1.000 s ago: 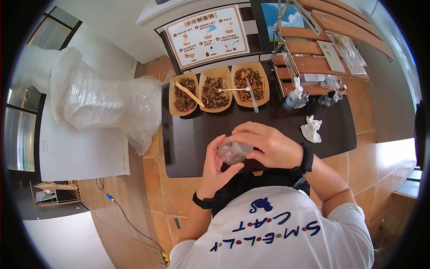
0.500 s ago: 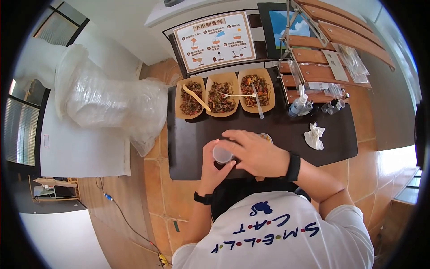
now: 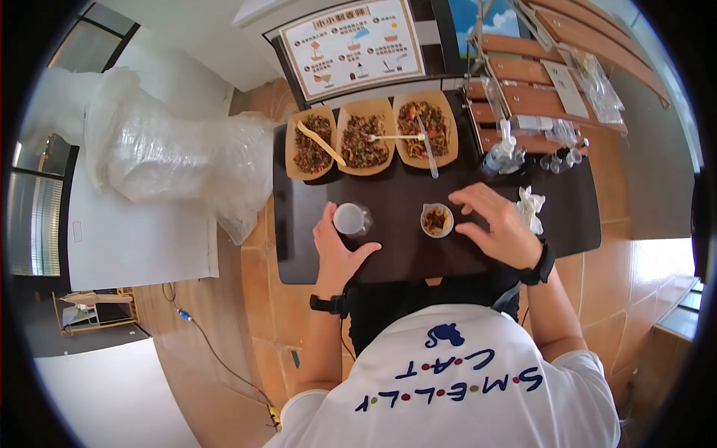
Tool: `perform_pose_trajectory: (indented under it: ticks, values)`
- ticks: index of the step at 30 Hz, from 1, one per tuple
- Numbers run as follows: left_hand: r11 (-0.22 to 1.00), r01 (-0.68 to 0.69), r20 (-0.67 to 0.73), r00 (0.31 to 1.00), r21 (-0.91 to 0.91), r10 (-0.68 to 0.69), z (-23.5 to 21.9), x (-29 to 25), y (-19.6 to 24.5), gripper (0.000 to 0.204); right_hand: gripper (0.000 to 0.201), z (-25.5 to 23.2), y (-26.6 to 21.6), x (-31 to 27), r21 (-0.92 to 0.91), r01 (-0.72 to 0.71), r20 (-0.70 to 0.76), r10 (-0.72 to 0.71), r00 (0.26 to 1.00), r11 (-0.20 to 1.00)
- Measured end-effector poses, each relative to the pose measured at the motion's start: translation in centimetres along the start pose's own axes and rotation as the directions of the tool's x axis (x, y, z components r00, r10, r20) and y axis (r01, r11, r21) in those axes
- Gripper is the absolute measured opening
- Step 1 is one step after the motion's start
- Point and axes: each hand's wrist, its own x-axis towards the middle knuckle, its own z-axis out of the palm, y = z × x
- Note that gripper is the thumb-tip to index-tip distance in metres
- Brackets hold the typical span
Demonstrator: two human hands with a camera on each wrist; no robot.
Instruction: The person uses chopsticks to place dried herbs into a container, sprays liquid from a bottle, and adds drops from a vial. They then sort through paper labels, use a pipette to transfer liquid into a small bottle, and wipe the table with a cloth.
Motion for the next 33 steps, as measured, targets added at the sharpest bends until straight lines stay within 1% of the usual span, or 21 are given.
perform_pose_trajectory:
  ticks: [1, 2, 4, 5, 6, 8, 9, 11, 12, 14, 15, 19, 22, 24, 25, 27, 28, 30, 31, 32, 33]
  values:
    - [0.999, -0.037, -0.040, 0.999, -0.023, 0.036, -0.2, -0.2, 0.2, 0.113, 0.041, -0.1, 0.1, -0.1, -0.011, -0.014, 0.007, 0.014, 1.000, 1.000]
    - [0.999, -0.036, -0.024, 0.999, -0.021, 0.036, -0.4, -0.5, 0.3, 0.113, 0.042, -0.1, 0.2, -0.2, -0.024, -0.026, 0.011, 0.027, 1.000, 0.999]
    - [0.976, 0.122, -0.033, 0.991, -0.178, -0.130, -1.1, -0.9, 0.8, 0.119, 0.043, 0.2, 0.8, -0.2, -0.039, -0.025, 0.020, 0.026, 0.999, 0.999]
    - [0.972, 0.157, -0.009, 0.987, -0.177, -0.162, -1.4, -1.0, 1.1, 0.117, 0.045, 0.4, 1.0, -0.2, -0.058, -0.010, 0.035, 0.012, 0.999, 0.998]
    - [0.971, 0.158, -0.005, 0.987, -0.177, -0.161, -1.4, -0.9, 1.3, 0.117, 0.045, 0.8, 1.2, -0.2, -0.059, -0.014, 0.034, 0.016, 0.999, 0.998]
    - [0.972, 0.135, 0.001, 0.991, -0.191, -0.137, -1.5, -0.5, 1.5, 0.110, 0.047, 1.5, 1.4, 0.0, -0.137, 0.066, 0.024, -0.063, 0.998, 0.988]
    - [0.973, 0.138, -0.011, 0.990, -0.184, -0.143, -1.3, -0.2, 1.7, 0.110, 0.049, 1.8, 1.6, 0.0, -0.134, 0.052, 0.049, -0.045, 0.998, 0.990]
    - [0.982, 0.077, -0.006, 0.997, -0.175, -0.079, -0.7, 0.3, 2.0, 0.094, 0.049, 2.1, 1.2, 0.1, -0.126, 0.063, 0.060, -0.055, 0.997, 0.990]
    - [0.983, 0.084, -0.018, 0.996, -0.162, -0.088, -0.6, 0.5, 1.9, 0.094, 0.049, 2.2, 1.1, 0.1, -0.133, 0.056, 0.064, -0.048, 0.997, 0.990]
    - [0.996, -0.011, 0.003, 1.000, -0.093, 0.011, 0.0, 1.0, 1.8, 0.079, 0.050, 2.4, 1.2, -0.1, -0.135, 0.066, 0.074, -0.057, 0.996, 0.989]
    - [0.994, -0.008, 0.001, 1.000, -0.107, 0.008, -0.1, 1.1, 2.3, 0.071, 0.049, 2.4, 1.3, -0.3, -0.121, 0.058, 0.072, -0.050, 0.996, 0.991]
    - [0.995, 0.004, 0.029, 1.000, -0.099, -0.001, -0.1, 1.2, 3.2, 0.069, 0.048, 2.2, 1.5, -0.8, -0.089, 0.030, 0.062, -0.024, 0.998, 0.996]
    - [0.989, -0.009, -0.007, 1.000, -0.150, 0.008, -0.1, 1.3, 3.6, 0.066, 0.046, 1.8, 1.3, -0.8, -0.118, 0.045, 0.056, -0.038, 0.998, 0.992]
    - [0.976, -0.010, -0.038, 0.999, -0.216, 0.002, -0.4, 1.4, 3.8, 0.064, 0.046, 1.7, 1.3, -0.7, -0.114, 0.053, 0.046, -0.048, 0.998, 0.992]
    - [0.976, -0.011, -0.037, 0.999, -0.218, 0.003, -0.4, 1.5, 3.4, 0.064, 0.047, 1.7, 1.3, -0.7, -0.110, 0.061, 0.037, -0.058, 0.998, 0.992]
    - [0.875, 0.060, -0.098, 0.988, -0.480, -0.122, -0.2, 1.5, 2.0, 0.063, 0.046, 1.6, 1.1, -0.7, -0.117, 0.059, 0.038, -0.055, 0.998, 0.991]
    - [0.875, 0.059, -0.099, 0.988, -0.480, -0.121, -0.3, 1.6, 1.4, 0.063, 0.046, 1.5, 1.1, -0.7, -0.122, 0.058, 0.039, -0.054, 0.998, 0.991]
    - [0.891, 0.095, -0.190, 0.962, -0.444, -0.198, -0.7, 2.1, -0.1, 0.063, 0.045, 1.5, 0.9, -0.7, -0.115, 0.053, 0.037, -0.049, 0.998, 0.992]
    - [0.938, 0.109, -0.216, 0.958, -0.329, -0.187, -0.9, 2.4, -1.0, 0.066, 0.045, 1.5, 0.8, -0.7, -0.106, 0.045, 0.037, -0.041, 0.998, 0.993]
    - [0.938, 0.108, -0.217, 0.958, -0.330, -0.187, -1.1, 2.4, -1.9, 0.066, 0.045, 1.5, 0.8, -0.8, -0.107, 0.046, 0.038, -0.042, 0.998, 0.993]
    - [0.985, 0.130, -0.198, 0.968, -0.113, -0.151, -1.3, 2.3, -2.8, 0.068, 0.045, 1.5, 0.8, -0.8, -0.104, 0.047, 0.031, -0.044, 0.999, 0.994]
